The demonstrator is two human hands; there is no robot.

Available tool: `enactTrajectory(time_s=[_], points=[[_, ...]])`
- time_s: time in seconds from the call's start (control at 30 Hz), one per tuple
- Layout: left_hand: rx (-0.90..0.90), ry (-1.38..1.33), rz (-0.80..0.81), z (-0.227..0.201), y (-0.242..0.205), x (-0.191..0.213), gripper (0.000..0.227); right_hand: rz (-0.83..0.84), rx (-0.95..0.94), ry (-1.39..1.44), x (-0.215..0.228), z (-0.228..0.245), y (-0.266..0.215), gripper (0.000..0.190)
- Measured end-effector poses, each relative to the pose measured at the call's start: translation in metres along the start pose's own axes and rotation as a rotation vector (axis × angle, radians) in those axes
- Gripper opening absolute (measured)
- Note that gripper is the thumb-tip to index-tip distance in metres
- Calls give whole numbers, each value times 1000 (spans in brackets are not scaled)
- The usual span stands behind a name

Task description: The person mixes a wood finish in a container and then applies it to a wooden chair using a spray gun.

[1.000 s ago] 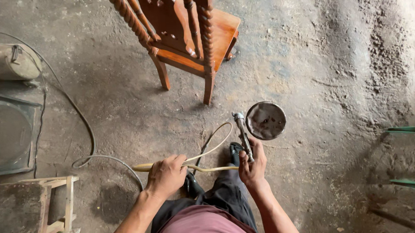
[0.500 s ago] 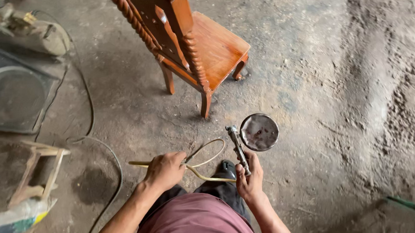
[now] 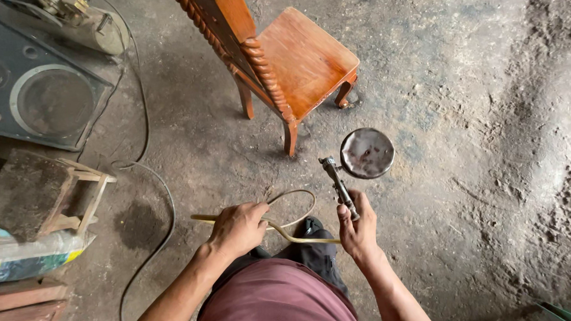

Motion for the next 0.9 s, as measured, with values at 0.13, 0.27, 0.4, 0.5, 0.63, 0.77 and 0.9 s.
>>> enactTrajectory(time_s=[0.13,0.27,0.4,0.5,0.63,0.77,0.9], points=[[-28,-39,-70,-2,2,7,26,1,90,54,8,9,8,64],[51,-62,1,4,8,-17,25,69,163,8,2,-12,4,59],[-156,46,-85,1,14,-43,20,121,-2,-125,-22,-61,0,48],[-214,153,-63,2,16,-56,17,177,-182,-188,-37,-92,2,43],[-239,117,-97,5,14,-60,13,185,-250,-208,-38,-107,6,45],[-162,48,-11,8,17,-56,16,138,-46,-131,-17,-81,12,51],[-129,-60,-69,3,20,-40,22,148,73,9,10,-34,20,67]])
Point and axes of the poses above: each hand's wrist, its own y-axis towards the middle knuckle, its own x-axis out of the back of the hand, z = x × y, the point moved 3 cm from there along y, towards the middle knuckle, and after that the axes turned 8 degrees about x, right-handed, at the moved point
